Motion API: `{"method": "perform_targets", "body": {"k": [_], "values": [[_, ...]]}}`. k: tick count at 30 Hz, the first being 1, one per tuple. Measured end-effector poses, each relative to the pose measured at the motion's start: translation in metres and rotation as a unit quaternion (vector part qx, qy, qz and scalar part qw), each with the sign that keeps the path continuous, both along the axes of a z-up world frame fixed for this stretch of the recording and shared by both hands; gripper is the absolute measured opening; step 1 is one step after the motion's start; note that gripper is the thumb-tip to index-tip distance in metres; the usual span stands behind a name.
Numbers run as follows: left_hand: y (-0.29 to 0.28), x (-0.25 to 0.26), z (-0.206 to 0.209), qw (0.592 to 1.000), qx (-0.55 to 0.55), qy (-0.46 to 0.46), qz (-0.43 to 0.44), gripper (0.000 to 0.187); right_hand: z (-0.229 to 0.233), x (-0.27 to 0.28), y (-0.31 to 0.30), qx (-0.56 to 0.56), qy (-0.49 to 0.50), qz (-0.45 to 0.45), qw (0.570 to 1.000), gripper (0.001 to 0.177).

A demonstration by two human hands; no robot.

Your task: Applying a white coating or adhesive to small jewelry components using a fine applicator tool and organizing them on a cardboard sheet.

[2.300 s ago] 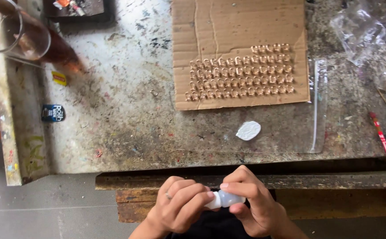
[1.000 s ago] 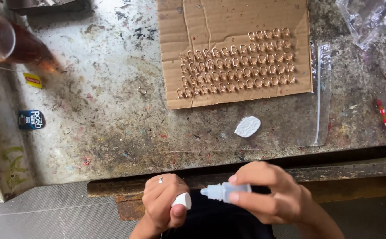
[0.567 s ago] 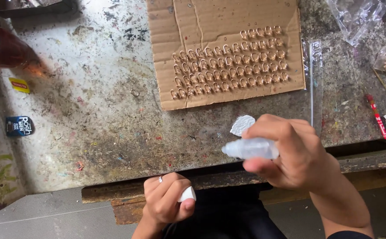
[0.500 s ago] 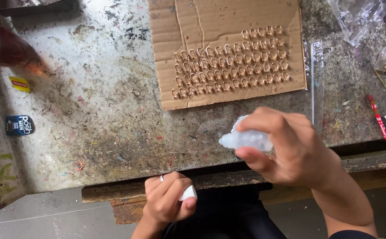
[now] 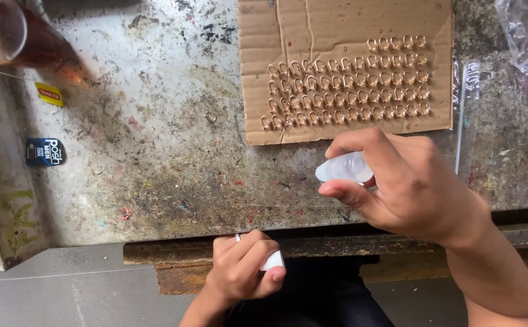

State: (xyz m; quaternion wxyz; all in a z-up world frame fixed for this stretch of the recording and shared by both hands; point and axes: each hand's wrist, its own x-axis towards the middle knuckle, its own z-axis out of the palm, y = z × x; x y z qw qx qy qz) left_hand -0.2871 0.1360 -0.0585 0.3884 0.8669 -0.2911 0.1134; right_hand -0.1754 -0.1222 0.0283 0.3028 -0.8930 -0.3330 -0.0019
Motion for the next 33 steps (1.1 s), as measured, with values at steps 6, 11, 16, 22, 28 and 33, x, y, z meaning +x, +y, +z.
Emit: {"method": "perform_targets", "body": {"k": [6, 11, 16, 22, 28, 33], "values": [[0.0, 0.002, 0.0, 1.0, -0.011, 0.009, -0.013, 0.052, 0.003, 0.003, 0.009, 0.007, -0.031, 0.033, 0.999, 0.03], [0.0, 0.002, 0.0, 1.0, -0.007, 0.004, -0.011, 0.051, 0.0, 0.004, 0.01, 0.033, 0.009, 0.031, 0.999, 0.04], [-0.001, 0.003, 0.001, 1.0, -0.01, 0.001, -0.011, 0.051, -0.004, 0.003, 0.011, 0.038, 0.004, 0.029, 0.999, 0.038], [-0.001, 0.003, 0.001, 1.0, -0.012, 0.006, -0.013, 0.051, 0.0, 0.002, 0.016, 0.072, 0.028, 0.004, 0.997, 0.031], [0.0, 0.003, 0.0, 1.0, -0.012, 0.006, -0.017, 0.05, 0.001, 0.002, 0.016, 0.092, 0.045, -0.006, 0.995, 0.019], [0.0, 0.003, 0.0, 1.0, -0.011, 0.004, -0.014, 0.051, 0.002, 0.003, 0.019, 0.094, 0.063, -0.01, 0.994, 0.021]]}}
